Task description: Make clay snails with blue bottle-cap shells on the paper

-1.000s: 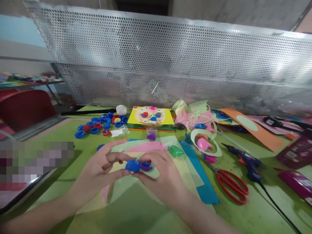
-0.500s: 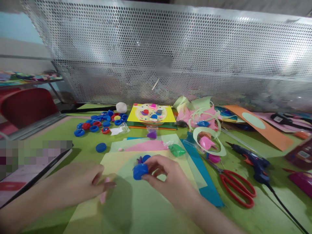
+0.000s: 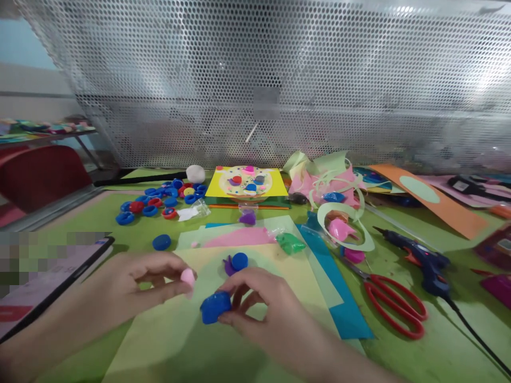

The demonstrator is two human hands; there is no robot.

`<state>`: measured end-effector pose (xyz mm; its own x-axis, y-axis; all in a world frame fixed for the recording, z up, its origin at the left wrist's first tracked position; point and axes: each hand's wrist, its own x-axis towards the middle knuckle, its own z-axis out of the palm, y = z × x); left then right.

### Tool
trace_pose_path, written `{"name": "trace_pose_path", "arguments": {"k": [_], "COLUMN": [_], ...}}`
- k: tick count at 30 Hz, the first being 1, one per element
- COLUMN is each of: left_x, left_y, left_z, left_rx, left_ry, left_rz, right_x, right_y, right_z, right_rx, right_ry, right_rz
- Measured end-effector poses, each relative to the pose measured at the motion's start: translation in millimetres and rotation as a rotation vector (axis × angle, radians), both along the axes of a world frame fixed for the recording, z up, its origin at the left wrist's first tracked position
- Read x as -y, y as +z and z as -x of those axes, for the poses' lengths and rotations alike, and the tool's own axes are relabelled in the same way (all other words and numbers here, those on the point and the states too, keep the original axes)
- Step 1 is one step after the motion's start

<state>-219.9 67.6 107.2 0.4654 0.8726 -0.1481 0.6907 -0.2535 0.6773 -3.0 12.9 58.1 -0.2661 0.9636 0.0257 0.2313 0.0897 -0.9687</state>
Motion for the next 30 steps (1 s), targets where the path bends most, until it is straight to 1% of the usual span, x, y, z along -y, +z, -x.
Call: {"name": "trace_pose_path", "arguments": {"k": [2, 5, 8, 13, 16, 20, 25, 28, 30], "left_x": [5, 10, 13, 15, 15, 13, 15, 18, 18], "left_y": [0.9, -1.4, -6.2, -11.8, -14.5, -18.4, -16.2, -12.6, -12.8], "left_z": [-3, -5, -4, -1, -2, -5, -8, -7, -8], "left_rx": [-0.014, -0.055, -0.034, -0.006, -0.008, 0.004, 0.075, 0.086, 0.088], "left_ry": [-0.015, -0.073, -0.163, -0.301, -0.369, -0.439, -0.454, -0.448, -0.447], "left_rz": [-0.031, -0.146, -0.252, -0.565, -0.676, -0.690, -0.652, -0.648, -0.665], "right_x": [1, 3, 3, 6, 9, 10, 7, 5, 5], "right_y": [1.3, 3.3, 5.4, 5.6, 4.9, 5.3, 6.0, 6.1, 5.5], "right_z": [-1, -1, -1, -2, -3, -2, 1, 2, 3], "right_rx": [-0.028, -0.043, -0.075, -0.186, -0.224, -0.204, -0.241, -0.334, -0.416], "right_ry": [-0.014, -0.009, -0.007, 0.031, 0.056, 0.069, 0.062, 0.064, 0.077], "right_rz": [-0.055, -0.095, -0.049, 0.060, 0.088, 0.093, 0.153, 0.193, 0.223]}}
